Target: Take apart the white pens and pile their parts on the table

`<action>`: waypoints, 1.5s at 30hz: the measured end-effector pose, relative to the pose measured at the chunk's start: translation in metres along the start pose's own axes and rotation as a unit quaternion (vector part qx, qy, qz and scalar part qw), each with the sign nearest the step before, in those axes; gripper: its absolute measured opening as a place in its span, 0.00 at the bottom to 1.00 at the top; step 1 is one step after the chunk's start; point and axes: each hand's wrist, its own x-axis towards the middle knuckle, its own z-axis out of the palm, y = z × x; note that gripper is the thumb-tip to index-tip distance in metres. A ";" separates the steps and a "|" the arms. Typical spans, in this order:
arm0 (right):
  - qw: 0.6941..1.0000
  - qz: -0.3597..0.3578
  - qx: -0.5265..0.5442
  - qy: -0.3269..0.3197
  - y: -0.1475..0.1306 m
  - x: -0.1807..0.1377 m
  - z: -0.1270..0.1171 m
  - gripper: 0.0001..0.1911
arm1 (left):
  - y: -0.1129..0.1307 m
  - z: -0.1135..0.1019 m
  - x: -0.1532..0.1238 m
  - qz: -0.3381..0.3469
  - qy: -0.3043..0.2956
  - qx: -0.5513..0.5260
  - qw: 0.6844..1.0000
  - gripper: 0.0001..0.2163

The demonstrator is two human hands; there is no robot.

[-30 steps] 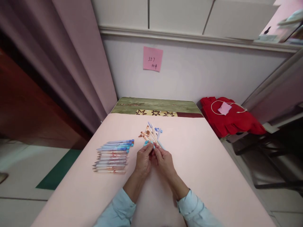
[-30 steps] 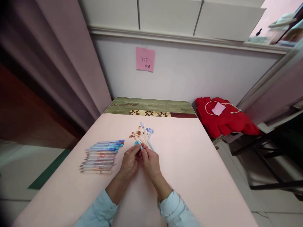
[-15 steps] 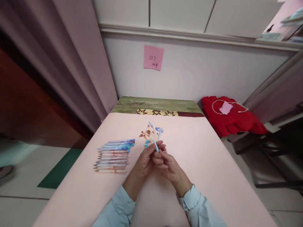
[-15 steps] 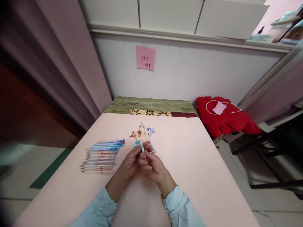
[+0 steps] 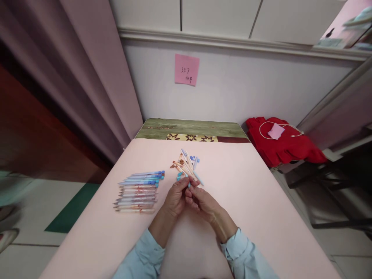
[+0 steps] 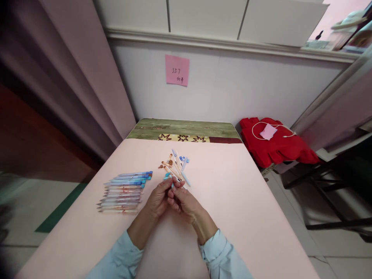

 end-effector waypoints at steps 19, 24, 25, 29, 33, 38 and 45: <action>0.996 -0.077 -0.042 0.013 -0.004 -0.004 0.005 0.22 | 0.006 0.009 -0.009 -0.035 -0.061 0.060 0.996 0.13; 0.996 -0.061 -0.065 0.024 -0.004 -0.004 0.007 0.23 | 0.004 0.007 -0.007 0.001 -0.029 0.077 0.997 0.12; 0.994 -0.060 -0.086 0.024 -0.003 -0.005 0.008 0.23 | 0.005 0.007 -0.006 0.005 -0.026 0.081 0.996 0.12; 0.984 -0.042 -0.171 0.041 0.000 -0.008 0.007 0.21 | 0.013 0.003 -0.002 0.049 -0.017 0.106 0.993 0.14; 0.957 -0.048 -0.252 0.137 0.004 -0.003 -0.004 0.19 | 0.024 -0.006 0.002 0.199 0.069 0.305 0.929 0.13; 0.891 -0.186 -0.369 0.187 0.006 0.008 -0.017 0.17 | 0.026 -0.021 0.007 0.349 0.163 0.646 0.660 0.10; 0.859 -0.261 -0.394 0.195 0.007 0.019 -0.020 0.17 | 0.013 -0.032 0.014 0.300 0.125 0.722 0.611 0.11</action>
